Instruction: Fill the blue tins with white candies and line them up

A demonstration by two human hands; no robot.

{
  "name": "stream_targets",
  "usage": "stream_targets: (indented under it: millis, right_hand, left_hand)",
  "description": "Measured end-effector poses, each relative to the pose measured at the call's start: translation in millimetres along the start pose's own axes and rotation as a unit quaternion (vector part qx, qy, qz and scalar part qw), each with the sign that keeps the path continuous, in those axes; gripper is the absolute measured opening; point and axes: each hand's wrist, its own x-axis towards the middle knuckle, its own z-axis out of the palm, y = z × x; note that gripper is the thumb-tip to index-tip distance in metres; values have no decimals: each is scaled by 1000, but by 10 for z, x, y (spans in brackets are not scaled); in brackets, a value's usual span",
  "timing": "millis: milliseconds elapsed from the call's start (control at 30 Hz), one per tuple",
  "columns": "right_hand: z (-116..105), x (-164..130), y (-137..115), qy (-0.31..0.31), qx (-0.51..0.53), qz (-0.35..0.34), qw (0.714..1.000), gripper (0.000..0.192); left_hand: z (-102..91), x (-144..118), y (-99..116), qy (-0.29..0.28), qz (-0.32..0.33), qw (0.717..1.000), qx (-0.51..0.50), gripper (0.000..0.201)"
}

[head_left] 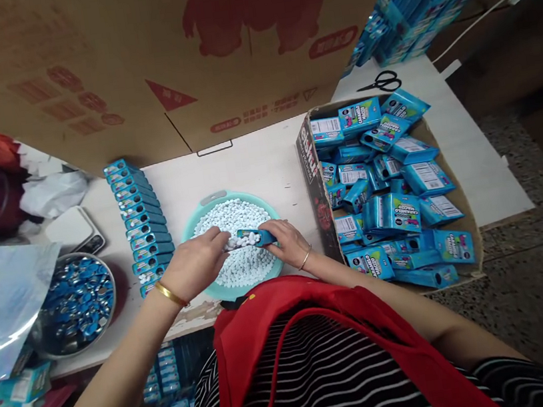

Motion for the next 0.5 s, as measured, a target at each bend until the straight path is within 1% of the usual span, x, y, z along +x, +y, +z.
stream_targets:
  millis: [67,133,233,300,333,400,433,500]
  right_hand:
    - [27,-2,-3,2,2,-4,1000,33]
    - [43,-6,1,3,7,-5,1000,34]
    - [63,-14,21,8,8,-5,1000,36]
    - [76,-23,44,14,8,-7,1000,36]
    - [80,-28,58,18,8,-9,1000,36]
    - [80,-44,92,27,13,-10,999,36]
    - [74,-53,111,32,16,-9,999,36]
    - [42,-77,152,41,28,2,999,36]
  left_hand:
    - [-129,9,122,-22,-17,997,69,25]
    - [-229,16,237,-32,-14,993,112,26]
    - [-314,17,351,-27,8,992,123,22]
    - [-314,7,335,-22,18,993,117,19]
    - [-289,-1,286,-17,18,994,111,18]
    - [-165,-17,98,1,5,997,82,18]
    - [-59,-21,-36,10,-13,998,63,19]
    - [242,-11,-335,5,-68,997,19,22]
